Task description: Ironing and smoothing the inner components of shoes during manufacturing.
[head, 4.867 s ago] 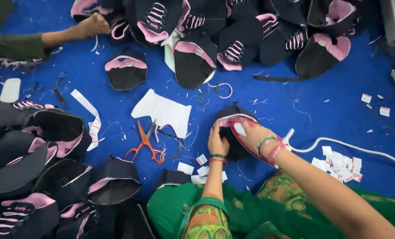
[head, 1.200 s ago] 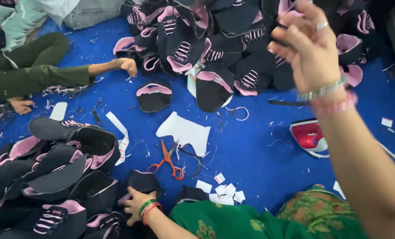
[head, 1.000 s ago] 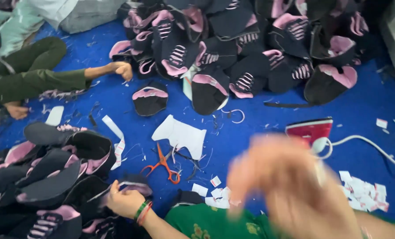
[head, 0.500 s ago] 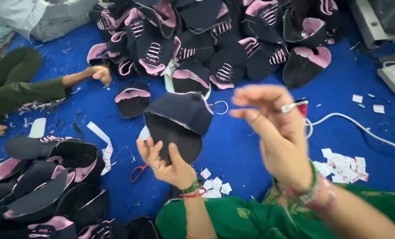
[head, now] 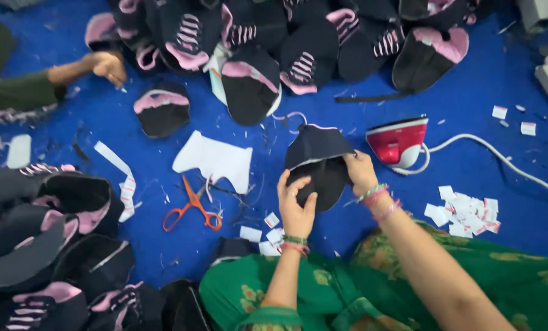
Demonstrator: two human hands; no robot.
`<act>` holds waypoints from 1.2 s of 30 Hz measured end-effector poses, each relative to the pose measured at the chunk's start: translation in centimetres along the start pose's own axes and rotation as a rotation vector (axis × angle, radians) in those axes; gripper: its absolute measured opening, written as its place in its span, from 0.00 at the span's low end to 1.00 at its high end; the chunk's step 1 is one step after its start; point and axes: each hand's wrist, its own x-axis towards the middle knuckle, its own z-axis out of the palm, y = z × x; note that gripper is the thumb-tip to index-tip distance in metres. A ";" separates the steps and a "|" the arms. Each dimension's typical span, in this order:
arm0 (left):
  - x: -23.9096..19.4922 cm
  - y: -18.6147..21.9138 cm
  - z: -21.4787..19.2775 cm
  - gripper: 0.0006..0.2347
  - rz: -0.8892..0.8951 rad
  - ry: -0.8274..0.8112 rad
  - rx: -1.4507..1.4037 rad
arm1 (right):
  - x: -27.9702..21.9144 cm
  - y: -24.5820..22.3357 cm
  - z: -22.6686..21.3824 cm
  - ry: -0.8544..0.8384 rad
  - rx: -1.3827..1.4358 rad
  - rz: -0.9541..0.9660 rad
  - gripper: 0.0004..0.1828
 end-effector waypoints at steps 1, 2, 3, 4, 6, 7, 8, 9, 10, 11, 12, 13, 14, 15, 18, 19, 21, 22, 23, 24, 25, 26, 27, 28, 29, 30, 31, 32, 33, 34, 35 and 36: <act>0.0 -0.4 0.0 0.18 -0.077 -0.126 0.029 | 1.4 3.8 -0.7 -0.066 0.093 0.158 0.16; 0.2 -0.7 -0.1 0.22 -0.149 -0.252 0.058 | 2.9 7.4 -1.3 -0.128 0.189 0.314 0.16; 0.0 -2.4 0.3 0.22 -0.162 -0.254 0.059 | 2.5 8.7 -1.8 -0.129 0.184 0.326 0.16; -0.2 -4.0 0.6 0.24 -0.160 -0.344 0.123 | 2.2 10.1 -2.2 -0.037 -0.253 0.089 0.17; -0.5 -6.3 1.0 0.25 -0.170 -0.442 0.190 | -0.7 8.2 -2.2 0.048 -0.688 -0.142 0.19; -0.5 -6.8 1.0 0.22 -0.098 -0.439 0.262 | -3.1 4.9 -1.8 0.102 -0.643 -0.084 0.25; -0.4 -7.4 1.0 0.20 -0.020 -0.434 0.332 | -5.1 1.5 -1.3 0.158 -0.596 -0.032 0.31; -0.8 -7.2 0.8 0.20 -0.027 -0.440 0.334 | -6.5 1.0 -1.2 0.157 -0.597 -0.022 0.31; -0.9 -7.0 0.9 0.19 -0.051 -0.450 0.386 | -7.4 0.2 -1.3 0.213 -0.565 -0.153 0.34; -0.9 -6.7 1.0 0.17 -0.075 -0.459 0.438 | -8.4 -0.7 -1.3 0.269 -0.532 -0.283 0.38; -0.9 -6.1 1.1 0.17 -0.073 -0.463 0.434 | -9.0 -0.2 -1.4 0.275 -0.535 -0.283 0.38; -0.9 -5.5 1.3 0.18 -0.103 -0.513 0.507 | -9.6 0.2 -1.5 0.164 -0.664 -0.413 0.32; -1.0 -4.9 1.5 0.19 -0.135 -0.562 0.578 | -10.3 0.7 -1.6 0.047 -0.792 -0.540 0.26; -0.8 -5.2 1.9 0.19 -0.134 -0.564 0.573 | -10.8 -0.3 -1.5 0.050 -0.797 -0.540 0.26; 0.8 -6.8 3.3 0.22 0.059 -0.552 0.598 | -11.5 -2.1 -0.9 -0.263 -1.073 -0.505 0.50; 2.1 -7.9 3.8 0.23 0.166 -0.491 0.516 | -11.1 -1.8 -0.7 -0.337 -1.125 -0.467 0.48; 3.3 -9.6 4.5 0.23 0.258 -0.429 0.424 | -11.3 -1.4 -1.1 -0.421 -1.187 -0.421 0.45; 4.7 -9.9 5.1 0.25 0.241 -0.390 0.323 | -10.6 -1.8 -1.1 -0.445 -1.279 -0.449 0.44; 6.1 -10.2 5.8 0.26 0.225 -0.351 0.222 | -9.9 -2.2 -1.1 -0.468 -1.372 -0.476 0.44; 6.9 -11.3 6.9 0.26 0.230 -0.347 0.213 | -9.7 -2.3 -1.3 -0.461 -1.380 -0.480 0.44; 7.7 -12.3 8.0 0.26 0.178 -0.358 0.182 | -9.4 -2.4 -1.5 -0.477 -1.373 -0.539 0.44; 8.4 -13.4 8.7 0.26 0.122 -0.368 0.157 | -9.4 -2.3 -1.4 -0.501 -1.360 -0.598 0.44; 9.3 -12.3 8.9 0.26 0.121 -0.364 0.155 | -9.1 -2.5 -1.4 -0.502 -1.363 -0.601 0.44; 10.0 -11.2 8.9 0.23 0.000 -0.457 0.264 | -9.1 -2.5 -1.3 -0.549 -1.355 -0.535 0.44; 10.5 -10.1 9.0 0.20 -0.122 -0.550 0.372 | -9.1 -2.6 -1.4 -0.595 -1.346 -0.468 0.45; 10.1 -9.8 9.2 0.20 -0.124 -0.564 0.362 | -9.4 -2.8 -1.3 -0.590 -1.354 -0.452 0.45; 9.6 -9.5 9.5 0.19 -0.193 -0.672 0.485 | -9.6 -3.1 -1.4 -0.611 -1.302 -0.391 0.46; 8.9 -9.1 9.8 0.18 -0.251 -0.800 0.617 | -10.3 -3.2 -1.5 -0.616 -1.239 -0.314 0.47; 6.7 -10.6 10.3 0.18 -0.241 -0.835 0.615 | -10.9 -3.6 -2.2 -0.596 -1.235 -0.283 0.47; 5.1 -12.0 10.8 0.20 -0.082 -0.799 0.709 | -10.9 -4.2 -2.7 -0.660 -1.178 -0.390 0.47; 3.5 -13.3 11.3 0.22 0.081 -0.758 0.795 | -10.8 -4.8 -3.2 -0.723 -1.118 -0.497 0.48; 2.8 -13.2 11.1 0.22 0.101 -0.779 0.795 | -9.5 -3.8 -5.0 -0.700 -1.113 -0.483 0.48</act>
